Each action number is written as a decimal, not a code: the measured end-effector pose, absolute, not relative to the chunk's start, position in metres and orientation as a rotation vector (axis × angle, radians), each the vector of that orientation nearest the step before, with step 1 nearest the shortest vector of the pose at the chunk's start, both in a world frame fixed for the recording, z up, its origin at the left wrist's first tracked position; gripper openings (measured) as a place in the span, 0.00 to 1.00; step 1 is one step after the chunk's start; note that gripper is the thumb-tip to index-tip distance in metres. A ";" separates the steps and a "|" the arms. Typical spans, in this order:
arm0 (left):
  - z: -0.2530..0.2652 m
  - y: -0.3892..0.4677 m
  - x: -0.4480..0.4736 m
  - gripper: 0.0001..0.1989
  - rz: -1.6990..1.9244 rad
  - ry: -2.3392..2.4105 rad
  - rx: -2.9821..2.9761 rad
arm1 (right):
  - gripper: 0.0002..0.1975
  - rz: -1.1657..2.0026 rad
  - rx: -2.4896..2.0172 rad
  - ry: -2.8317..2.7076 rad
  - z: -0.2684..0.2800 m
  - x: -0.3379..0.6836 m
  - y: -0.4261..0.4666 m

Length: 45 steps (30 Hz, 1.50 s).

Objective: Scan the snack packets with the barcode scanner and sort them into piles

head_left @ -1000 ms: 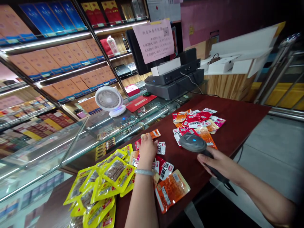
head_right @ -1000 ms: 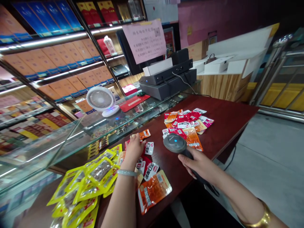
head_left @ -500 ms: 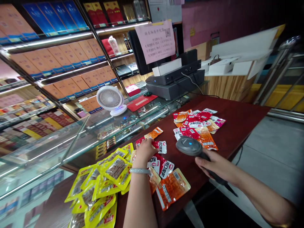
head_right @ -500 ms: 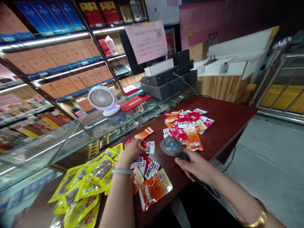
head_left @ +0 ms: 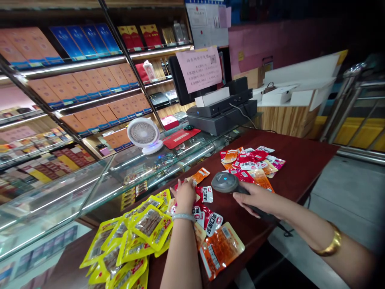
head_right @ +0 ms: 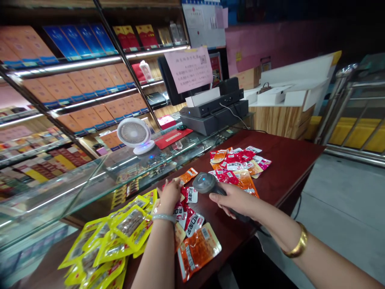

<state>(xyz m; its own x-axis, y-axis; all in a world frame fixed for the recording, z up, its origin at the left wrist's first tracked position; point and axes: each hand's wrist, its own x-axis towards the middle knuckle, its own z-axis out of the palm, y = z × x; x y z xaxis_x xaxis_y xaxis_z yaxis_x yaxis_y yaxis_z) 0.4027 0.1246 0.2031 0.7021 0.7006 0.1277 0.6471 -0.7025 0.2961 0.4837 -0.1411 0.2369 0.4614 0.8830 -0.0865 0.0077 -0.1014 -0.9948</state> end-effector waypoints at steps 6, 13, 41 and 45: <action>0.211 0.130 0.404 0.14 0.491 1.022 2.519 | 0.17 0.934 -1.457 -0.810 0.240 0.487 -0.133; 0.205 0.133 0.408 0.25 0.659 1.025 2.227 | 0.17 0.961 -1.447 -0.791 0.239 0.476 -0.131; 0.204 0.110 0.420 0.11 0.348 0.899 2.652 | 0.15 0.806 -1.095 -0.382 0.204 0.427 -0.140; 0.205 0.109 0.422 0.09 0.531 0.854 2.545 | 0.19 0.850 -1.044 -0.347 0.200 0.421 -0.133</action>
<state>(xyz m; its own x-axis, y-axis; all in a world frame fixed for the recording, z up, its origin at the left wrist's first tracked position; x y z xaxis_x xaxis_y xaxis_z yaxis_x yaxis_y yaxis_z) 0.4217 0.1089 0.2051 0.7407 0.6335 0.2235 0.4806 -0.7322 0.4825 0.4214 -0.1334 0.1999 0.6422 0.7552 -0.1315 -0.4479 0.2304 -0.8639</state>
